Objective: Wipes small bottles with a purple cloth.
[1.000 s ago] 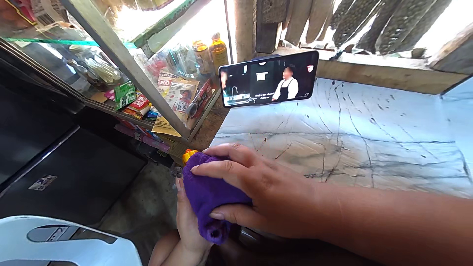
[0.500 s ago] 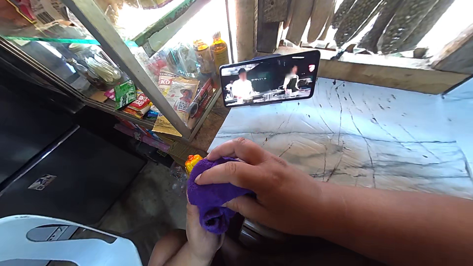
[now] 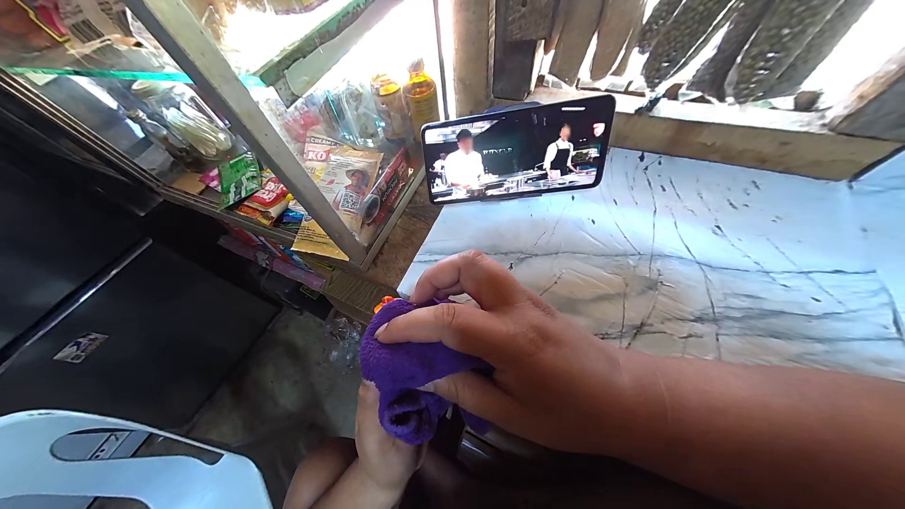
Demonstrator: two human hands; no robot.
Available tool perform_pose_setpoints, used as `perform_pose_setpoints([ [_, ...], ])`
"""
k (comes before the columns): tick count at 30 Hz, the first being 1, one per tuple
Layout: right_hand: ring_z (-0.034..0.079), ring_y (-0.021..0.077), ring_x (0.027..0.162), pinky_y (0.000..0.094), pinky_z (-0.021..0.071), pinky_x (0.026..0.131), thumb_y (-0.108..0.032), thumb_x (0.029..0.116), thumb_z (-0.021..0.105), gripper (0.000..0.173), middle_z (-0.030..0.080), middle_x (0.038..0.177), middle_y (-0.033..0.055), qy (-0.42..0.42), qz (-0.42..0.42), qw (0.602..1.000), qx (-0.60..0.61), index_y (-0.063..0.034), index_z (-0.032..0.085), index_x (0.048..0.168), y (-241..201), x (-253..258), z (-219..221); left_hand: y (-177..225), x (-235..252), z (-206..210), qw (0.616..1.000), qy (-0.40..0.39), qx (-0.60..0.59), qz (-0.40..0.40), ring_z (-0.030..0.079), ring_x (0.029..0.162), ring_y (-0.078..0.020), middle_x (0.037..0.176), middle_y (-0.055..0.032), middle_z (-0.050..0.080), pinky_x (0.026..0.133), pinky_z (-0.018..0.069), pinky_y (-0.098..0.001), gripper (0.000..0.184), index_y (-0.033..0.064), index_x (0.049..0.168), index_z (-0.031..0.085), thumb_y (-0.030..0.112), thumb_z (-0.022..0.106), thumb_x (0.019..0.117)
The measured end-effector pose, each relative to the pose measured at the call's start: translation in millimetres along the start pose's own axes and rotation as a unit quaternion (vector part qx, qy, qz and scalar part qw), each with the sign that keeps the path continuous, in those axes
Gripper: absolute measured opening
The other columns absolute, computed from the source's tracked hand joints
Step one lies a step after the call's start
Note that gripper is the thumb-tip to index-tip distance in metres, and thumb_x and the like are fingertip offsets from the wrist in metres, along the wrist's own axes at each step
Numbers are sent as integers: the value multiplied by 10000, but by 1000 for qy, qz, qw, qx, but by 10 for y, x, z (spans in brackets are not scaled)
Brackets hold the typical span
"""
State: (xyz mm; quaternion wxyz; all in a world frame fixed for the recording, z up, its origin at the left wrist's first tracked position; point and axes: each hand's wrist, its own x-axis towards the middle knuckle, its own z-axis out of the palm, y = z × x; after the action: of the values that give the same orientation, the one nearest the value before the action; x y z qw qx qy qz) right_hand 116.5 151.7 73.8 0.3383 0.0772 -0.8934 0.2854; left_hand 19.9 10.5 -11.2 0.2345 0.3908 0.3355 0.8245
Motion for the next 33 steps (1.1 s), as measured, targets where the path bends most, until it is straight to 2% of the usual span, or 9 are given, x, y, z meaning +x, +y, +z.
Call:
perform_pose_setpoints([
  [4, 584, 132, 1112, 238, 533, 876, -230, 926, 691, 294, 594, 1192, 56, -6, -12, 1000, -4, -210, 738, 1215, -1, -5, 12, 9, 35, -24, 1000, 8, 15, 20, 671, 1044, 11, 1094, 107, 740, 924, 545, -209, 362, 265, 1185, 715, 466, 448, 1047],
  [8, 580, 145, 1111, 234, 528, 872, -218, 933, 676, 306, 600, 1179, 59, -26, -16, 999, -11, -227, 735, 1234, -10, -7, 10, 15, 64, -67, 999, 15, 12, 26, 656, 1106, -24, 1167, 72, 723, 969, 532, -243, 399, 226, 1249, 688, 466, 437, 1053],
  [12, 584, 142, 1098, 235, 530, 858, -210, 961, 644, 288, 610, 1157, 42, -43, -33, 999, -8, -227, 731, 1235, -2, -14, 18, 94, 143, -25, 997, 42, -57, 12, 683, 1073, -80, 1113, 3, 735, 950, 548, -270, 432, 138, 1216, 692, 448, 435, 1059],
  [15, 588, 141, 1096, 229, 532, 855, -195, 958, 640, 282, 615, 1154, 40, -49, -37, 998, -5, -216, 733, 1224, 0, -16, 12, 154, 198, 19, 995, 71, -68, 24, 703, 1027, -90, 1057, -16, 747, 920, 563, -270, 436, 106, 1205, 688, 443, 462, 1046],
  [19, 593, 122, 1069, 226, 533, 856, -173, 931, 665, 277, 615, 1134, 45, -12, -25, 1000, 11, -186, 745, 1195, 13, -4, 12, 148, 187, 13, 995, 75, -57, 36, 698, 1026, -93, 1071, -18, 738, 908, 565, -276, 434, 116, 1221, 676, 463, 500, 1028],
  [24, 576, 56, 1042, 162, 518, 832, -201, 936, 667, 293, 583, 1124, 15, 12, 8, 1000, 22, -171, 732, 1220, 34, 17, -11, 91, 132, 12, 998, 54, -22, 39, 697, 1023, -80, 1089, 17, 740, 884, 576, -286, 427, 178, 1212, 689, 506, 491, 1022],
  [29, 572, 49, 1047, 152, 513, 833, -213, 936, 673, 303, 580, 1122, 10, 19, 8, 999, 31, -162, 726, 1229, 36, 20, -15, 30, 98, -15, 999, 19, -4, 34, 657, 1118, -60, 1199, 53, 705, 953, 542, -268, 432, 220, 1323, 624, 501, 471, 1033],
  [33, 570, 56, 1066, 157, 509, 855, -207, 936, 670, 303, 584, 1130, 16, 14, -1, 999, 29, -166, 728, 1231, 38, 17, -15, -15, 74, -39, 999, 0, 14, 36, 627, 1168, -27, 1240, 89, 692, 1013, 504, -249, 424, 246, 1344, 622, 490, 451, 1042],
])
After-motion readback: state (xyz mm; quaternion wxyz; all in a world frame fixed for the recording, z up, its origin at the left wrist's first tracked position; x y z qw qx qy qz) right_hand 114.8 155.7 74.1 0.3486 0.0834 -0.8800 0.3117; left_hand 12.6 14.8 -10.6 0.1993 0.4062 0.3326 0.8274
